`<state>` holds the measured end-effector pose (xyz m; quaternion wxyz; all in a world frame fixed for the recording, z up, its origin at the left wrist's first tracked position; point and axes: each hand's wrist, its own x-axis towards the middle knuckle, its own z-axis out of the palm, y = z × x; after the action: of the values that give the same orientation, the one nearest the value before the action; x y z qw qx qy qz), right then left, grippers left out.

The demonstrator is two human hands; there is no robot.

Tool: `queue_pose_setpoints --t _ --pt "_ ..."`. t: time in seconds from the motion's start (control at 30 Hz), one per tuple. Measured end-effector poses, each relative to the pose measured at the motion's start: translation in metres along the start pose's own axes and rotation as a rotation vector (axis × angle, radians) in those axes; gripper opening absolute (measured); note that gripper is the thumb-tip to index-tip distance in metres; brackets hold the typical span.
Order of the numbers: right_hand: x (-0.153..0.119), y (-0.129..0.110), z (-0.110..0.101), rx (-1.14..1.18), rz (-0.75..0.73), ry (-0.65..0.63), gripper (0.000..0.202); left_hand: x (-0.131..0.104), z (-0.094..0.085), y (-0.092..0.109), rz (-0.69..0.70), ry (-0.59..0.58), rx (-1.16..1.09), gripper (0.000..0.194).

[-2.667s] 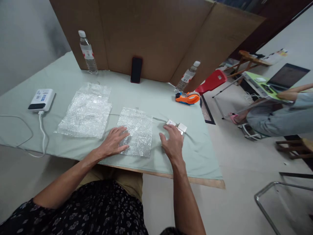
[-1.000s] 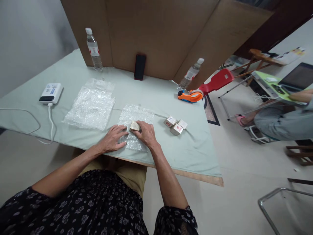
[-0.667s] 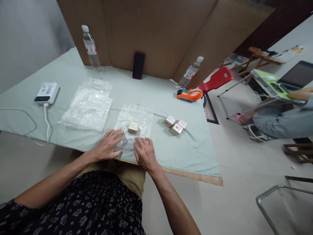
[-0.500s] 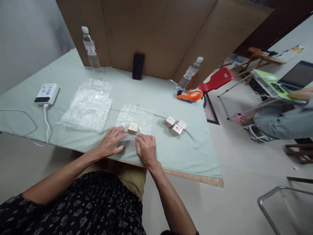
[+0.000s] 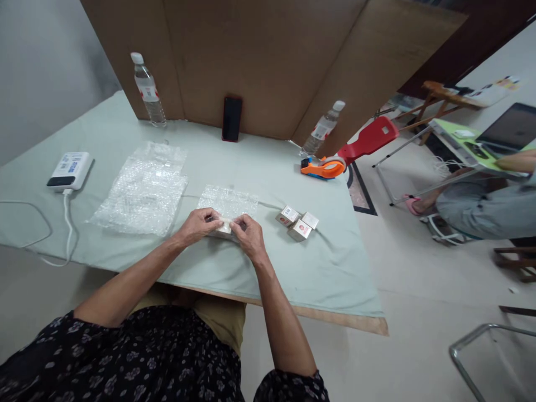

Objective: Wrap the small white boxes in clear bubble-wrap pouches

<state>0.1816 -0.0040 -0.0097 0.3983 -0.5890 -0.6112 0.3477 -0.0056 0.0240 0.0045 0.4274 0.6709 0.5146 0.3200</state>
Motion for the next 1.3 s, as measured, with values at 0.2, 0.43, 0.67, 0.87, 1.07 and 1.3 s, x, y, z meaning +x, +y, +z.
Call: queue_pose_setpoints --t 0.2,0.43,0.67,0.87,1.07,1.3 --pt "-0.019 -0.005 0.004 0.011 0.002 0.001 0.021 -0.012 -0.002 -0.005 -0.023 -0.055 -0.072 0.018" --pt "-0.018 -0.007 -0.001 -0.084 -0.034 0.012 0.018 -0.017 -0.001 -0.008 -0.067 -0.023 -0.106 0.018" --pt "-0.049 -0.041 0.001 -0.683 -0.471 0.114 0.019 -0.016 -0.001 -0.004 -0.05 -0.015 -0.094 0.016" --pt "-0.045 -0.038 0.014 -0.846 -0.536 -0.128 0.022 -0.02 -0.017 -0.007 -0.065 0.008 -0.061 0.014" --pt "-0.033 -0.043 0.013 -0.949 -0.559 -0.162 0.018 -0.024 -0.024 -0.017 -0.129 0.12 0.228 0.015" --pt "-0.029 -0.048 0.012 -0.992 -0.582 -0.203 0.014 -0.035 -0.032 -0.023 -0.187 0.213 0.591 0.049"
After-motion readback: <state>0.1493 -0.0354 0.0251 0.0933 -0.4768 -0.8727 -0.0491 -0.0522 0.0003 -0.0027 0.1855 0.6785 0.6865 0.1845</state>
